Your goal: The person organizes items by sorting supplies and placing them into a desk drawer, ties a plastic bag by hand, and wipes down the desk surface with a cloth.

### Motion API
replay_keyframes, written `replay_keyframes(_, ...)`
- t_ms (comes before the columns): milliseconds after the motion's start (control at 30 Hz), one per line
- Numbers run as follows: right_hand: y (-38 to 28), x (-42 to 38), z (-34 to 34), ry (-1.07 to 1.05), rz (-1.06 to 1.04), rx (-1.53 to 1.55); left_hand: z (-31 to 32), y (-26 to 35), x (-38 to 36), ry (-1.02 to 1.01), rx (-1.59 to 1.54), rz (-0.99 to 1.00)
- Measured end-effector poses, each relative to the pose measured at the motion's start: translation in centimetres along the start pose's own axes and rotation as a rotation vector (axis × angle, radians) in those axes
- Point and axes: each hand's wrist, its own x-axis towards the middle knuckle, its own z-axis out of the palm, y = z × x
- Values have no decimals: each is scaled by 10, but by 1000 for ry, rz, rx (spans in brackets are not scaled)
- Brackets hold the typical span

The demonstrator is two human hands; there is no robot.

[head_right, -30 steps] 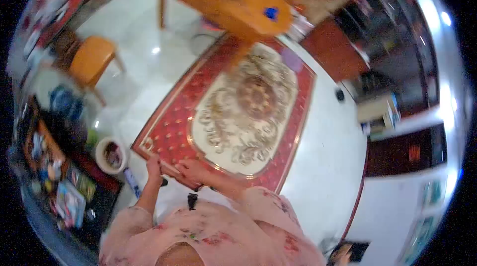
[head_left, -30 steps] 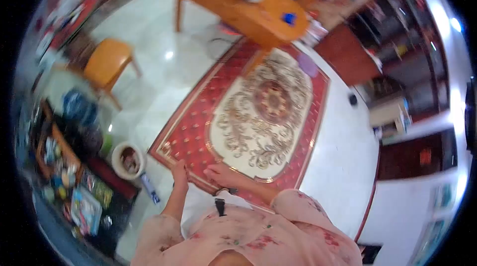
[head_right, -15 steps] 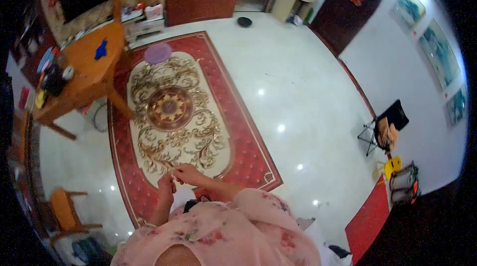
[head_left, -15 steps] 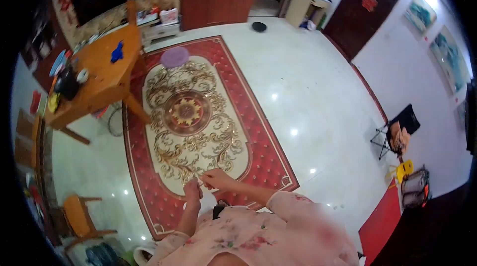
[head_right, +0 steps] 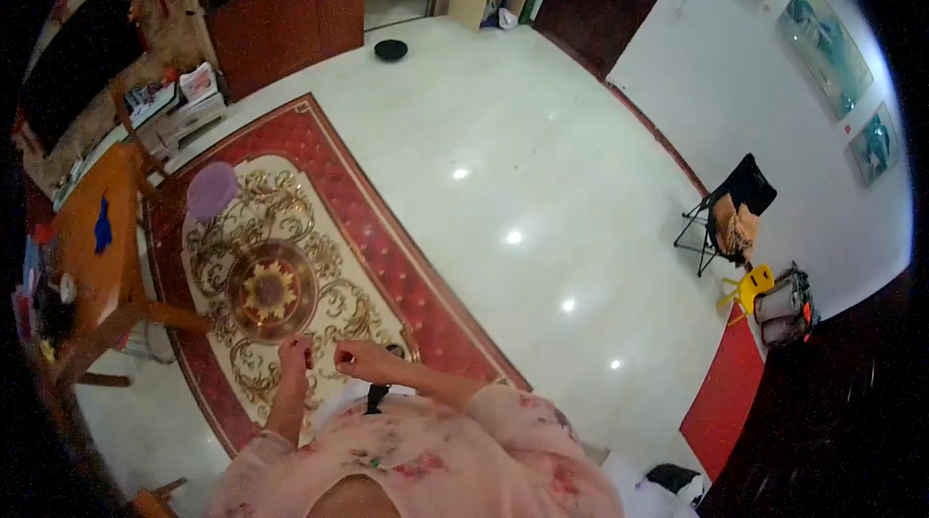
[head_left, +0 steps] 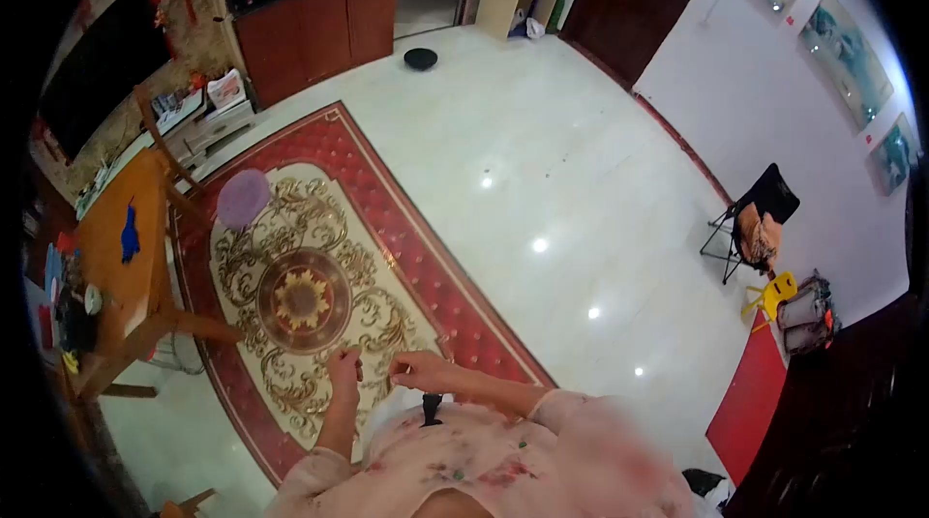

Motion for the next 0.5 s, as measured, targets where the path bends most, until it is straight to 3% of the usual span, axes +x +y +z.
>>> replay_keyframes(100, -13, 5, -95, 113, 122, 121, 83, 62, 47, -138, -27, -5)
replay_keyframes(167, 15, 8, -140, 255, 179, 267, 157, 104, 63, -278, 16, -44)
replay_keyframes(267, 38, 9, -219, 364, 318, 272, 281, 125, 91, -484, 181, 38)
replay_keyframes(300, 60, 20, -269, 429, 237, 216, 349, 139, 109, -586, 197, 99)
replay_keyframes(367, 110, 23, -311, 523, 92, 122, 424, 159, 115, -666, 245, 155)
replay_keyframes(400, 117, 25, -346, 424, 223, 223, 448, 168, 117, -705, 278, 180)
replay_keyframes(500, 108, 25, -453, 424, 227, 269, 521, 204, 136, -642, 241, 107)
